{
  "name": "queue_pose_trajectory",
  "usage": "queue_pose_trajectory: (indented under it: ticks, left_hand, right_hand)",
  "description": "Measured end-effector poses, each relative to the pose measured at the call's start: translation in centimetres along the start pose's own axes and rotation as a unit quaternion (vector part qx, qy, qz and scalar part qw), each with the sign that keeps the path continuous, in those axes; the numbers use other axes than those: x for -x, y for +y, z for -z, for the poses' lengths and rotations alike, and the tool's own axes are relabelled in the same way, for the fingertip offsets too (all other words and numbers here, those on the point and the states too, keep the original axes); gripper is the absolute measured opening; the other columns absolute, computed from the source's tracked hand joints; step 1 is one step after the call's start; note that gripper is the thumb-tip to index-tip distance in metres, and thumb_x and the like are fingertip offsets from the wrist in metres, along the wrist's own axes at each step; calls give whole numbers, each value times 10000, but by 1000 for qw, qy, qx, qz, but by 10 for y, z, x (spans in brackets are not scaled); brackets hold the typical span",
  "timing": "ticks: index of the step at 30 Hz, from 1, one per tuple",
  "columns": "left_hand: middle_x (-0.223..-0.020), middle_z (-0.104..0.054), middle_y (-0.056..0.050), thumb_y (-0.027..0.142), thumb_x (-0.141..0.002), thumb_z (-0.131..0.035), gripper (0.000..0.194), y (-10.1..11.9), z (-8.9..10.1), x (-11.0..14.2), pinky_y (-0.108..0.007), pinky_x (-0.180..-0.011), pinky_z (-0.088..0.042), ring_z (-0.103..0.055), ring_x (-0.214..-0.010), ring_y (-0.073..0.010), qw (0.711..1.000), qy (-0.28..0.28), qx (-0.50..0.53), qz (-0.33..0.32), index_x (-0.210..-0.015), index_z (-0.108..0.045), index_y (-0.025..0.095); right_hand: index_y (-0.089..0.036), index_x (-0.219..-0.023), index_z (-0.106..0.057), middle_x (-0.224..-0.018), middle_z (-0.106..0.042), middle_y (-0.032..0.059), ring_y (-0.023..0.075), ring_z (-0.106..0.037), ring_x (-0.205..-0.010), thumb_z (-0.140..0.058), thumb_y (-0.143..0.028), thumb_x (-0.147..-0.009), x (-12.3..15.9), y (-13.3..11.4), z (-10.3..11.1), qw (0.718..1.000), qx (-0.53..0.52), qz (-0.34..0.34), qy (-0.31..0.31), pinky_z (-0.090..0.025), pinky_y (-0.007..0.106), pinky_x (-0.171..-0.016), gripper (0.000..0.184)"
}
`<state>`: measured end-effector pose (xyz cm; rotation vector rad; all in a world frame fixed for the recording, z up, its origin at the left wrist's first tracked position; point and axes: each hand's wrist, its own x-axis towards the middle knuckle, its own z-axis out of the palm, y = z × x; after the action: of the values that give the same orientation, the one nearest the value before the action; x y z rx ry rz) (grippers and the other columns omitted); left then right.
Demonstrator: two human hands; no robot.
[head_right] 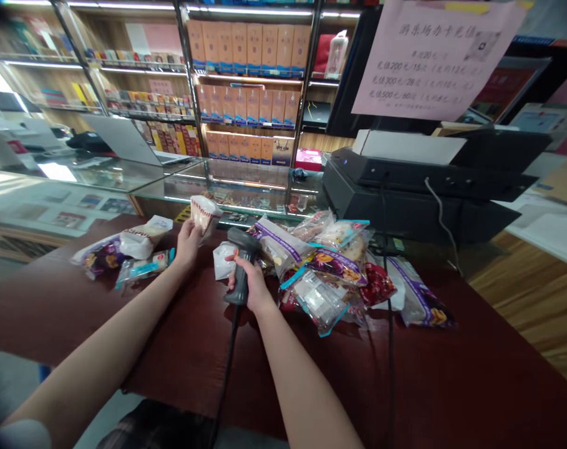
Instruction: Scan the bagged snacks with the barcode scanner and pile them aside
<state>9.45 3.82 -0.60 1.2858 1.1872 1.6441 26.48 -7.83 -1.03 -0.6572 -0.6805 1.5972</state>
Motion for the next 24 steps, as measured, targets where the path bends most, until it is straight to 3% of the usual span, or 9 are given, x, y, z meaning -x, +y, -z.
queue_pose_trajectory:
  ticks: [2,5,9,13,17,19,22,24]
  left_hand:
    - [-1183,-616,-97,350,-879,-504,414,14,8,2,-368,-939,-445,-576,-1074,-243,979,37,-162,-115,-1262,-547,198]
    - [-1304,-554,-136,307,-893,-472,451,33,21,6,-490,-1027,-356,-498,-1198,-325,894,67,-395,-202,-1330,-537,214]
    - [-1350,-511,-163,175,-845,-452,476,37,36,11,-579,-1027,-292,-422,-1248,-398,791,76,-572,-203,-1300,-582,218]
    - [-1342,-502,-211,110,-789,-441,474,22,44,10,-612,-1049,-254,-383,-1290,-423,733,45,-653,-186,-1223,-630,144]
    - [-1421,-447,-260,182,-811,-432,450,17,38,13,-670,-1118,-75,-241,-1404,-446,703,23,-681,-206,-1198,-625,57]
    - [-1489,-385,-259,216,-835,-407,491,19,31,15,-627,-1154,-36,-167,-1455,-407,697,-14,-677,-236,-1252,-587,31]
    - [-1507,-406,-211,280,-867,-381,527,14,26,15,-570,-1179,-58,-177,-1478,-345,706,-113,-658,-237,-1323,-556,78]
    - [-1471,-458,-214,373,-856,-425,538,4,29,11,-592,-1167,-69,-195,-1471,-377,729,-145,-640,-194,-1286,-597,99]
  right_hand:
    - [-174,-963,-624,-673,-667,-14,92,-472,-375,-679,-342,-736,0,-1,0,1000,-1,-2,0,-366,230,-375,288]
    - [-177,-951,-628,-646,-663,-16,96,-470,-372,-673,-342,-727,0,-1,0,1000,1,-1,3,-361,230,-383,282]
    - [-147,-906,-654,-445,-547,-35,110,-456,-363,-635,-393,-761,1,-2,0,1000,19,-20,-7,-345,222,-403,287]
    - [-147,-897,-655,-452,-556,-29,109,-448,-360,-629,-394,-757,1,-3,-1,1000,18,-17,-3,-343,224,-404,285]
    - [-168,-924,-638,-518,-596,-28,110,-455,-372,-639,-373,-737,2,-5,-3,1000,-10,-14,3,-355,229,-399,277]
    - [-175,-936,-633,-518,-589,-33,113,-457,-377,-633,-370,-739,1,-7,-3,1000,-23,-12,-2,-357,230,-398,278]
    - [-165,-923,-636,-526,-584,-28,107,-450,-379,-622,-379,-745,2,-10,-4,999,-30,-16,-11,-349,229,-394,278]
    - [-163,-912,-634,-561,-602,-19,99,-445,-382,-623,-380,-741,2,-14,-5,999,-31,-14,-9,-340,226,-389,277]
